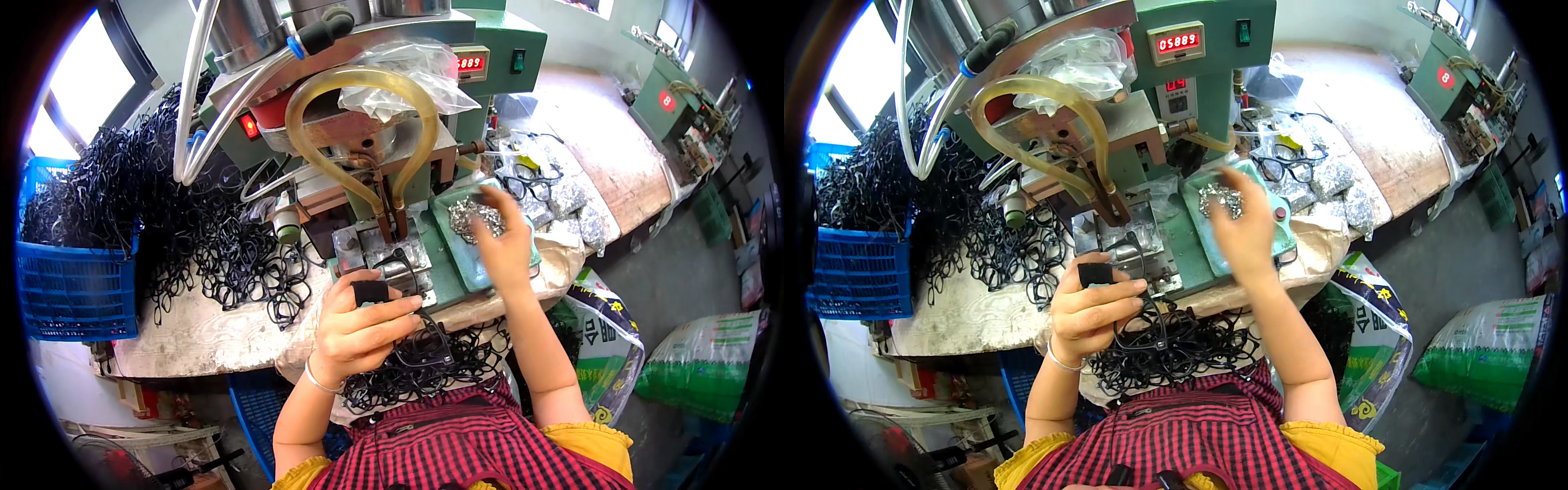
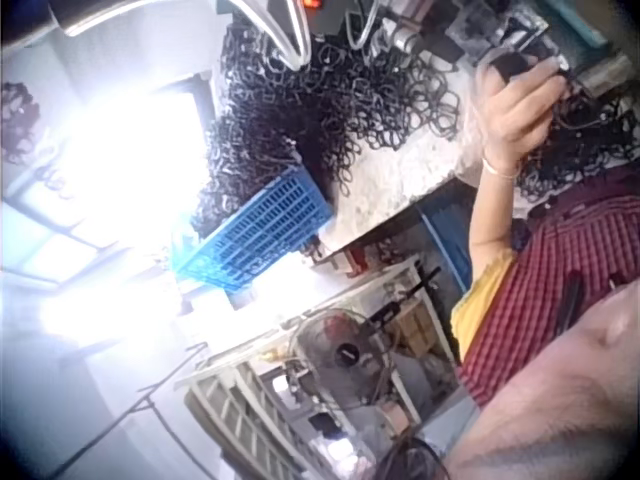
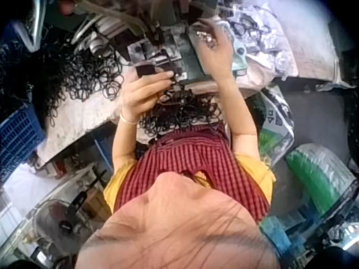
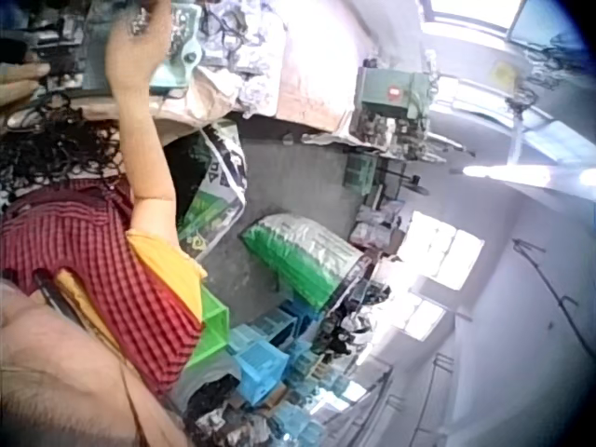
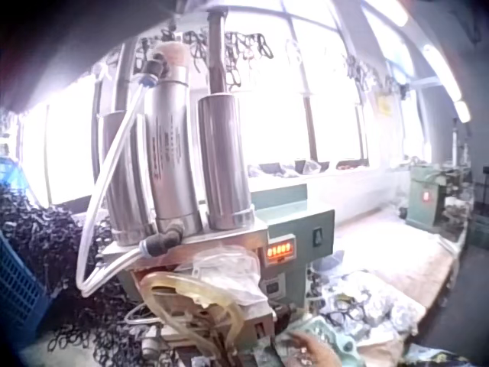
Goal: The person repeatedly picks up black eyeglass frames from a pile, places them into a green machine, and presses a lever to attach small metal components. The person then removes the assembled frames and places them on the table, continuing the cycle with new frames.
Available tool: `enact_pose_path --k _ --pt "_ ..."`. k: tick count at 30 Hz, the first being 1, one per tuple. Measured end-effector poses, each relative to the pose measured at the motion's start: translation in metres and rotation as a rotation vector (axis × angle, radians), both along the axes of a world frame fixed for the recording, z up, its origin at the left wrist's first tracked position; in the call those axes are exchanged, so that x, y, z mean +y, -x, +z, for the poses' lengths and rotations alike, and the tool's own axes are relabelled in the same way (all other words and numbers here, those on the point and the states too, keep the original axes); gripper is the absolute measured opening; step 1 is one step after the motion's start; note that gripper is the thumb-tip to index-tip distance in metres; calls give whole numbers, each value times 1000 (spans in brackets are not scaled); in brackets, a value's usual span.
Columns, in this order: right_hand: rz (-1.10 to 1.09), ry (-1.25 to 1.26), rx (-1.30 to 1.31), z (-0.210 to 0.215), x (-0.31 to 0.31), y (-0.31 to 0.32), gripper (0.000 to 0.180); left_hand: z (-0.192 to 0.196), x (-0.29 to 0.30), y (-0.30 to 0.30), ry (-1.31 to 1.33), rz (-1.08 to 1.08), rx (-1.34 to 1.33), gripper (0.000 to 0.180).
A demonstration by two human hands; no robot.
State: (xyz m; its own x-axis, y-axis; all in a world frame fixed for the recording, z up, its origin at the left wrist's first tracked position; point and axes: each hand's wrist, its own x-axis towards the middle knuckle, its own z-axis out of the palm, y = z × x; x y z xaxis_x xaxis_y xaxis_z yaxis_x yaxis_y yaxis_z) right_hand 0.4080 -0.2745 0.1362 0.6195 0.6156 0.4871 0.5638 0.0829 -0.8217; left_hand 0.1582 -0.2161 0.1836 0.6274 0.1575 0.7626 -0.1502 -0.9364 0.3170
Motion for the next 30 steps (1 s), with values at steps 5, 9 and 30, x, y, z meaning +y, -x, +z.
enact_pose_path --k 5,9,30 --pt "-192 104 -216 -49 -30 -37 24 -1 5 -5 10 -13 10 27" --pt "-219 381 -455 -46 -31 -23 14 -3 3 -1 51 -7 31 26" --pt "-132 111 -305 -48 -13 -16 11 5 138 134 34 1178 -129 10"
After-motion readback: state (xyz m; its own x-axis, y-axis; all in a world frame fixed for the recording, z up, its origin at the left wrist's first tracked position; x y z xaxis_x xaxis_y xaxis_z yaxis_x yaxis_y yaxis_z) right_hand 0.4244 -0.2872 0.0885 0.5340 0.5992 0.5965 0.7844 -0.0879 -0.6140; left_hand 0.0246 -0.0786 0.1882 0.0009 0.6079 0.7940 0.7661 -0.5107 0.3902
